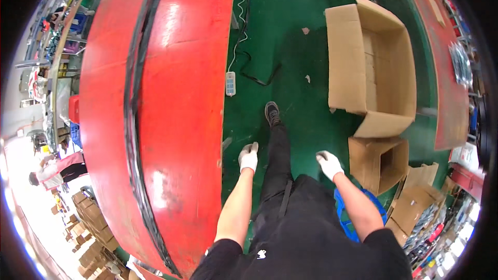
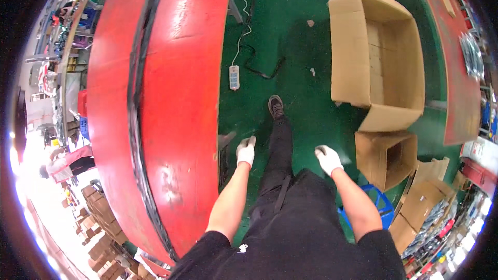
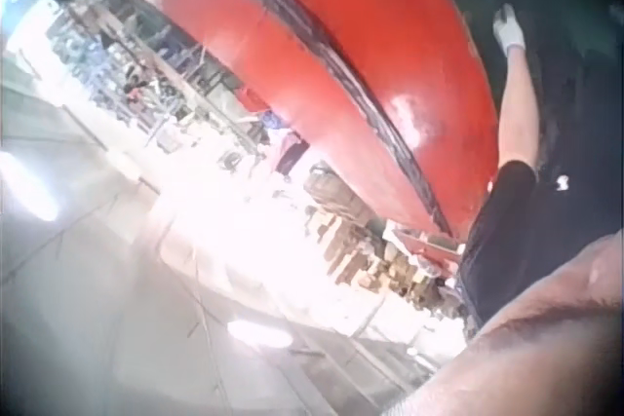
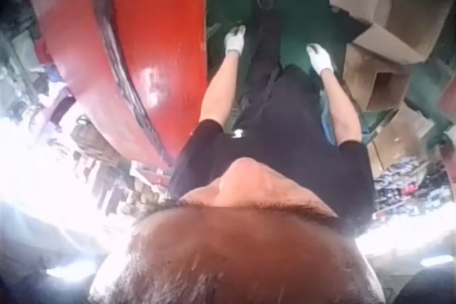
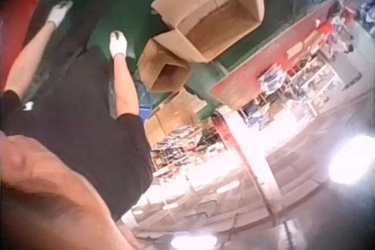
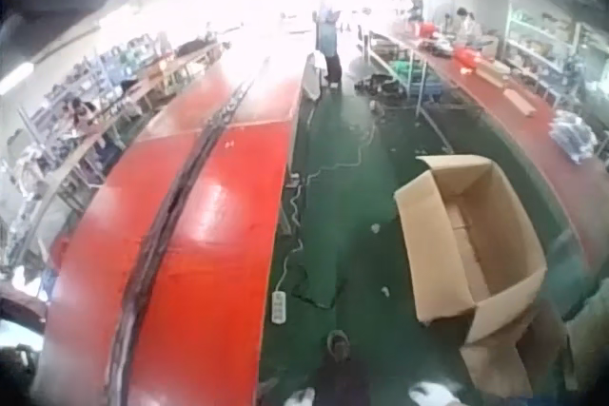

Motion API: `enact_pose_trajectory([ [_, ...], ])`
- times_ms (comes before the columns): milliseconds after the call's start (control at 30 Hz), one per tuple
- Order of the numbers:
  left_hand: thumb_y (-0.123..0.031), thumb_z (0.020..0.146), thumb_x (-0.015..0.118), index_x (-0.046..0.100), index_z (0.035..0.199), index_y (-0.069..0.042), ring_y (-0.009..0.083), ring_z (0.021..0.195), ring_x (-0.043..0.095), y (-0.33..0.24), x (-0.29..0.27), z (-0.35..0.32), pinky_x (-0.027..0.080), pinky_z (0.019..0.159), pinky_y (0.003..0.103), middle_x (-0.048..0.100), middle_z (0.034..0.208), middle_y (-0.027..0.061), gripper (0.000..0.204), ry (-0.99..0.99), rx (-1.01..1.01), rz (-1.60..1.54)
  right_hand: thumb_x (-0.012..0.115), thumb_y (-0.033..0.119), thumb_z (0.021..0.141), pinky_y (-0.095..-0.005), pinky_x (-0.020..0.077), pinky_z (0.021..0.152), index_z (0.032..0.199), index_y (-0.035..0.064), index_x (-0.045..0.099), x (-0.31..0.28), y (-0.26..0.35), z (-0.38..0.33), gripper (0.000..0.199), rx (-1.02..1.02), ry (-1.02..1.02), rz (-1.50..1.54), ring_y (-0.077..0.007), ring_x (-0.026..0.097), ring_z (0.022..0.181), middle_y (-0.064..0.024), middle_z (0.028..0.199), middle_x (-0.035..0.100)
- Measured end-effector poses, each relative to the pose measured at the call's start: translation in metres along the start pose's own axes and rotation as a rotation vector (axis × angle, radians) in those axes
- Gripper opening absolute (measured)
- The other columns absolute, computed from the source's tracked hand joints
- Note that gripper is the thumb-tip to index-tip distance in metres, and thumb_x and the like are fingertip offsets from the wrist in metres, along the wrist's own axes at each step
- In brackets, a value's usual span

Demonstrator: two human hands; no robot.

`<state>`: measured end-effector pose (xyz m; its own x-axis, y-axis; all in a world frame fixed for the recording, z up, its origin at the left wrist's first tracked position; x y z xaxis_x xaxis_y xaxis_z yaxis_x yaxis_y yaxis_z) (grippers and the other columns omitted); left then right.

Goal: Sort and arrange thin black metal or plastic strips on a large red workbench in a fabrication facility.

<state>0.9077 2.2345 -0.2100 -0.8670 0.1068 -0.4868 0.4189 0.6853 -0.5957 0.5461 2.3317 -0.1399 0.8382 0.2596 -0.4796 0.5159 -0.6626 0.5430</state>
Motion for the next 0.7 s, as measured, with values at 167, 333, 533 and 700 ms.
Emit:
enact_pose_trajectory([
  [167,-0.057,0.097,0.070,0.077,0.123,-0.001,0.0413,0.121,0.071,-0.054,0.093,0.220,0.052,0.104,0.046,0.076,0.125,0.0249,0.062,0.108,-0.129,0.234,0.065,0.025,0.106,-0.0374,0.0564,0.099,0.127,0.0038,0.074,-0.023,0.070,0.124,0.032,-0.003,-0.015,0.185,-0.0288,0.076,0.111,-0.0175,0.118,0.079],
  [333,-0.055,0.097,0.073,0.074,0.130,-0.001,0.0377,0.124,0.071,-0.035,0.201,0.438,0.052,0.106,0.043,0.076,0.129,0.0226,0.063,0.023,-0.212,0.135,0.068,0.016,0.102,-0.0418,0.0582,0.096,0.125,0.0028,0.073,-0.011,0.107,0.274,0.027,-0.035,0.115,0.159,-0.0343,0.075,0.107,-0.0194,0.115,0.076],
  [533,-0.056,0.094,0.075,0.058,0.151,-0.009,0.0398,0.138,0.058,-0.060,0.287,0.656,0.048,0.114,0.051,0.059,0.151,0.0202,0.076,-0.438,0.093,0.654,0.073,0.014,0.092,-0.0463,0.0591,0.087,0.119,0.0030,0.073,-0.054,0.118,0.411,0.029,-0.097,0.360,0.016,-0.0388,0.074,0.098,-0.0186,0.104,0.075],
  [700,-0.047,0.099,0.071,0.072,0.128,-0.013,0.0402,0.129,0.062,-0.083,0.284,0.737,0.051,0.109,0.051,0.066,0.138,0.0169,0.045,-0.266,0.195,0.794,0.074,0.014,0.092,-0.0453,0.0598,0.090,0.122,0.0011,0.072,-0.072,0.123,0.452,0.033,-0.049,0.381,0.067,-0.0394,0.075,0.101,-0.0205,0.109,0.076],
])
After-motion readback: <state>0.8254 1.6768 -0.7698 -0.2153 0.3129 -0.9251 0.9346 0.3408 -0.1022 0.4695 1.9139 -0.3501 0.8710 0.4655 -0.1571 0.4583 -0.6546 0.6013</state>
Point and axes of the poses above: each hand's wrist, its own z-axis towards the middle knuckle, its own x-axis out of the palm, y = z × x, the point moved 1 cm from there along z, towards the middle knuckle
